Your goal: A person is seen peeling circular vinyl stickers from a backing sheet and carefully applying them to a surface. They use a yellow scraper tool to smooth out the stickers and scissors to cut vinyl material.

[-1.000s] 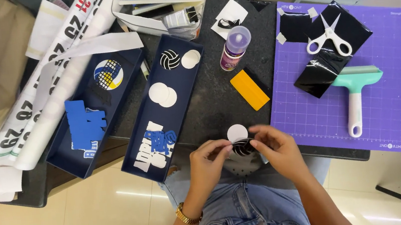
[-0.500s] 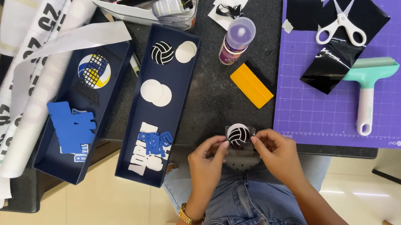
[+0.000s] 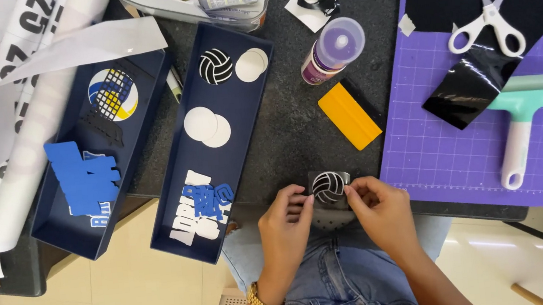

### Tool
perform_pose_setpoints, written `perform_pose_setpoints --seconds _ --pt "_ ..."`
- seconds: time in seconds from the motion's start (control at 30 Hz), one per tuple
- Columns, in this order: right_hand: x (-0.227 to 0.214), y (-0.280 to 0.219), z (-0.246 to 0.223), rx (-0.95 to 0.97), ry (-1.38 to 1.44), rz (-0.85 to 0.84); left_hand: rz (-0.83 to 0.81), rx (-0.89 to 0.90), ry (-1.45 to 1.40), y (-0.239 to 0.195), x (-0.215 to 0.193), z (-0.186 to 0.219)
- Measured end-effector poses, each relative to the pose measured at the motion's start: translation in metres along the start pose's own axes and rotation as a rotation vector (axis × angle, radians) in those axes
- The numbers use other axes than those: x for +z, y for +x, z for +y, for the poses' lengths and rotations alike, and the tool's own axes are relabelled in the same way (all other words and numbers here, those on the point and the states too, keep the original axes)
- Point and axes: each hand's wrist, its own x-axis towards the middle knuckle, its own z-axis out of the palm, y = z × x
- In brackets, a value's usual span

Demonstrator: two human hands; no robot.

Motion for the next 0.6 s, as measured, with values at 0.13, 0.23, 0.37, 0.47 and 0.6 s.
perform_pose_setpoints --seconds 0.13,0.23,0.37,0.47,0.6 --pt "0.0003 -0.0008 -0.0017 -0.007 -0.044 0.008 -0.01 0.018 0.034 -0.0012 0.0018 -0.0027" --pt "0.0007 0.0 -0.0024 0.028 -0.043 0.007 -0.008 0.056 0.058 -0.0013 0.0022 -0.0033" --pt "0.0024 0.0017 0.0012 0.02 -0.052 0.008 0.005 0.066 0.078 -0.0007 0.0044 -0.006" --pt "0.0027 0.002 0.0011 0.011 -0.068 0.011 -0.004 0.066 0.087 -0.0002 0.0054 -0.0067" --pt "0.0029 0.0028 0.0003 0.019 -0.075 0.011 -0.01 0.038 0.093 0.0013 0.0048 -0.0044"
